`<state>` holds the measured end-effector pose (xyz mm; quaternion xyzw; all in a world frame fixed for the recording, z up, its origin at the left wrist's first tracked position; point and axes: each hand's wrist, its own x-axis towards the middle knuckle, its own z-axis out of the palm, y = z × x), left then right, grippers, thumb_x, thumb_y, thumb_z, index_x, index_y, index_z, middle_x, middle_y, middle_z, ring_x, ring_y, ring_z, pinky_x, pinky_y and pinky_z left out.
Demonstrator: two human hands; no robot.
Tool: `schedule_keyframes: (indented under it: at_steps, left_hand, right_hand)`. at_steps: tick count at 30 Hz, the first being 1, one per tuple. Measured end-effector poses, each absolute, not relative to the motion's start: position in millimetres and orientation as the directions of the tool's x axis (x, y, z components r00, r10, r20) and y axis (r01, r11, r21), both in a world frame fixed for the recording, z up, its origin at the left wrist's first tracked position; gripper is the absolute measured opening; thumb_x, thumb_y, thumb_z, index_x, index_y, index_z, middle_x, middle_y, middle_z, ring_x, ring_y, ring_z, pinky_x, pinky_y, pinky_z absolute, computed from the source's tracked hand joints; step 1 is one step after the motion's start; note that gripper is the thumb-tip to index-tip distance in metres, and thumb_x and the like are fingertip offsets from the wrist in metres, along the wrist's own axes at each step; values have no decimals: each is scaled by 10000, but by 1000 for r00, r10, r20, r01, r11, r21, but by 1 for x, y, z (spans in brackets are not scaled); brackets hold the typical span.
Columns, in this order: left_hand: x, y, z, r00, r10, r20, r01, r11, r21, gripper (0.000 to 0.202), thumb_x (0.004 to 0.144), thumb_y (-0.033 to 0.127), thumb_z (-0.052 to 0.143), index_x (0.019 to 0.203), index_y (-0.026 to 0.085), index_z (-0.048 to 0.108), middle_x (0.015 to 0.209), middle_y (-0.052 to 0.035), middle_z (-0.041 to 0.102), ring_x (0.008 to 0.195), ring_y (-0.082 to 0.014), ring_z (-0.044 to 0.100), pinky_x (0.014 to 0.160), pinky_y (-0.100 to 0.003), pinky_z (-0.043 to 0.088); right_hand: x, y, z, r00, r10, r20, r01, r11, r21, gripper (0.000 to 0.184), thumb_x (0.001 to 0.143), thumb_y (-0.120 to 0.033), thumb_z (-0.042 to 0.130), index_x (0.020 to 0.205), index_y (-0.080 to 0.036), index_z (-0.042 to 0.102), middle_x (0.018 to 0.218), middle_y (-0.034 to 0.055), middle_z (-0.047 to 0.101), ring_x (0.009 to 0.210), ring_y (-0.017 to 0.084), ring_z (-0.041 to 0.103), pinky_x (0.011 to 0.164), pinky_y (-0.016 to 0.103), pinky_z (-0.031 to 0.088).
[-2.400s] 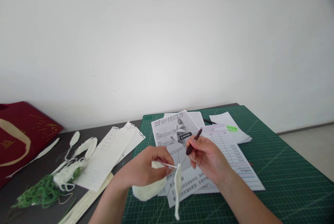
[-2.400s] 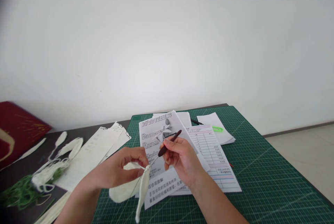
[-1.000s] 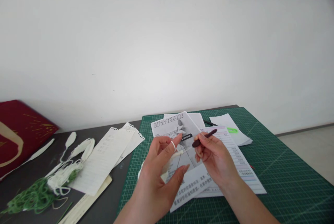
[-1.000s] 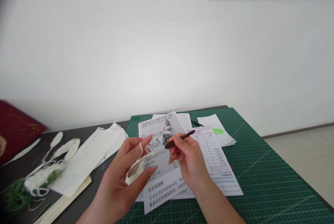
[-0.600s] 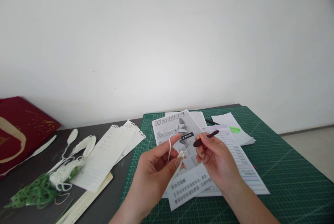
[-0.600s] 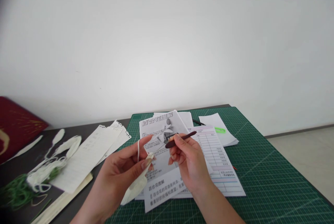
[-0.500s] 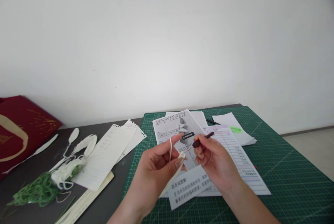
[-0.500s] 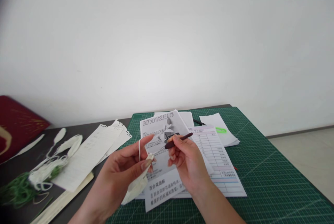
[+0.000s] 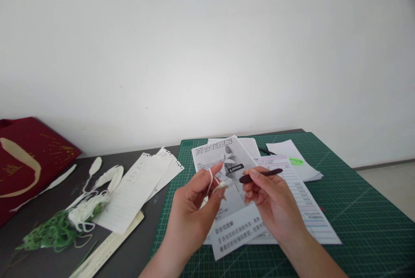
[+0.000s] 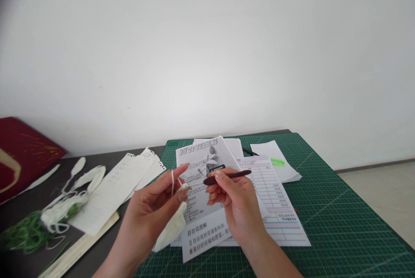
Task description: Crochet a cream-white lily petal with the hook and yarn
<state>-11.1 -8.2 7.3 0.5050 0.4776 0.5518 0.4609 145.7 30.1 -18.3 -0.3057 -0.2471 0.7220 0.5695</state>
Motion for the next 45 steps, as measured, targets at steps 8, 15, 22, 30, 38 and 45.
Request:
schedule_keyframes:
  at_steps: [8, 15, 22, 30, 38, 45]
  left_hand:
    - [-8, -10, 6, -137, 881, 452, 253, -410, 876, 444, 811, 93, 626, 1190, 321, 664, 780, -2, 595, 727, -140, 541, 667, -249, 471]
    - [-8, -10, 6, -238, 954, 183, 57, -175, 983, 392, 731, 214, 737, 1121, 243, 719, 697, 1, 593, 681, -143, 566, 626, -240, 497]
    - [-1, -6, -2, -116, 982, -148, -330, 102, 939, 516, 647, 246, 816, 1150, 263, 698, 659, 16, 591, 654, -147, 568, 702, -332, 513]
    - [6, -1, -6, -267, 940, -212, -410, 89, 908, 417, 562, 199, 865, 963, 264, 772, 655, 65, 572, 604, -67, 552, 605, -183, 469]
    - [12, 1, -3, -82, 947, -312, -716, 162, 679, 478, 572, 86, 840, 1021, 219, 747, 655, 45, 657, 576, -76, 627, 602, -179, 506]
    - [9, -4, -2, -34, 969, -245, -788, 125, 603, 433, 614, 60, 796, 1004, 241, 745, 665, 59, 624, 613, -78, 622, 627, -187, 509]
  right_hand:
    - [146, 28, -17, -165, 981, -103, -648, -186, -738, 164, 679, -277, 815, 732, -137, 748, 551, 27, 719, 445, 79, 625, 441, 129, 518]
    - [146, 25, -18, -193, 981, -27, -641, -147, -754, 134, 704, -279, 796, 741, -157, 754, 566, 32, 731, 464, 89, 640, 469, 146, 523]
    - [142, 23, -19, -109, 994, -29, -617, -91, -782, 141, 695, -285, 798, 759, -164, 763, 573, 42, 734, 475, 108, 641, 479, 181, 528]
    - [137, 11, -27, 95, 971, 218, -331, 237, -913, 95, 792, -217, 706, 867, -230, 762, 698, 37, 759, 573, 170, 684, 553, 285, 584]
    - [143, 8, -31, -180, 437, 881, 171, 896, -409, 565, 732, 79, 555, 1243, -156, 611, 1009, 156, 728, 905, 250, 687, 712, 366, 596]
    - [146, 9, -30, -158, 455, 876, 158, 888, -432, 570, 778, 34, 536, 1284, -227, 566, 1030, 120, 727, 916, 244, 687, 684, 377, 599]
